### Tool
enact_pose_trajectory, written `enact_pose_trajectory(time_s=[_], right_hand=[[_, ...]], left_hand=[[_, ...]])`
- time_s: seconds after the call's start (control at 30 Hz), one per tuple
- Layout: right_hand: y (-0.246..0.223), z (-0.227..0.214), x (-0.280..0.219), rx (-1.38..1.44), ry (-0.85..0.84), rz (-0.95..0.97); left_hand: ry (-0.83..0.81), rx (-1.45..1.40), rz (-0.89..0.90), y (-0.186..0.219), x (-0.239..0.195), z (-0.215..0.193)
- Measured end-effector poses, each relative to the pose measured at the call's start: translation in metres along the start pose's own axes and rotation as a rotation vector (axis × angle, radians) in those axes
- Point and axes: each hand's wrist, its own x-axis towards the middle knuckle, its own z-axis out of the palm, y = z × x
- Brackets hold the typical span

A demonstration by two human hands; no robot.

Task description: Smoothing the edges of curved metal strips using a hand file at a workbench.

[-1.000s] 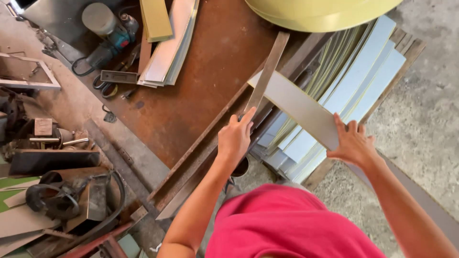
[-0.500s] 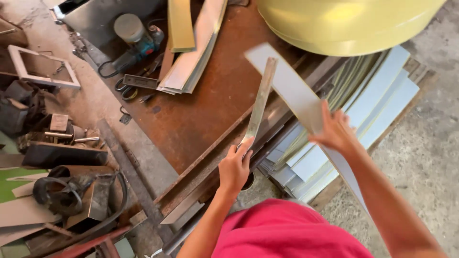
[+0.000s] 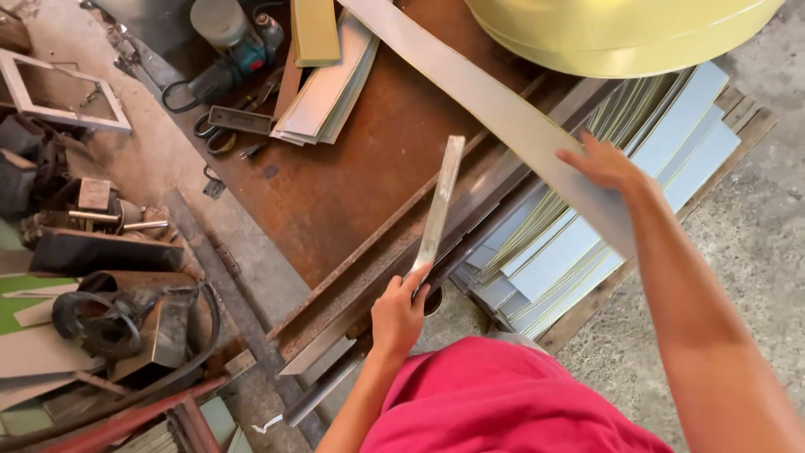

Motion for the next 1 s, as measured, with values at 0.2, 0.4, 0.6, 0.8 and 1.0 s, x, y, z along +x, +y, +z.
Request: enact_pose_trajectory(time_s=[0.2,0.4,0.6,0.8,1.0], right_hand=[[0.056,0.019,-0.095,0.395,-0.128,0.215],[-0.002,0.045,-0.107,0.684,0.066,0.09],[-0.052,0.116,-0.019,0.771,0.272,0.008],[-0.1,0.039,-0.107,0.761,-0.209,0.016],[-0.054,0.113,-0.094,1.013,-0.153,0.014]], left_hand=[[-0.135,-0.014,0.045,0.011,0.018,0.014],[-0.149,-0.066,0.082,0.029,0.036,0.031],[-0.113,-0.116,0.041,0.043,0.041,0.028],[-0.109,-0.057,0.019,0.027,0.032,0.013],[-0.104,-0.012,0.074,0.016,0.035,0.021]])
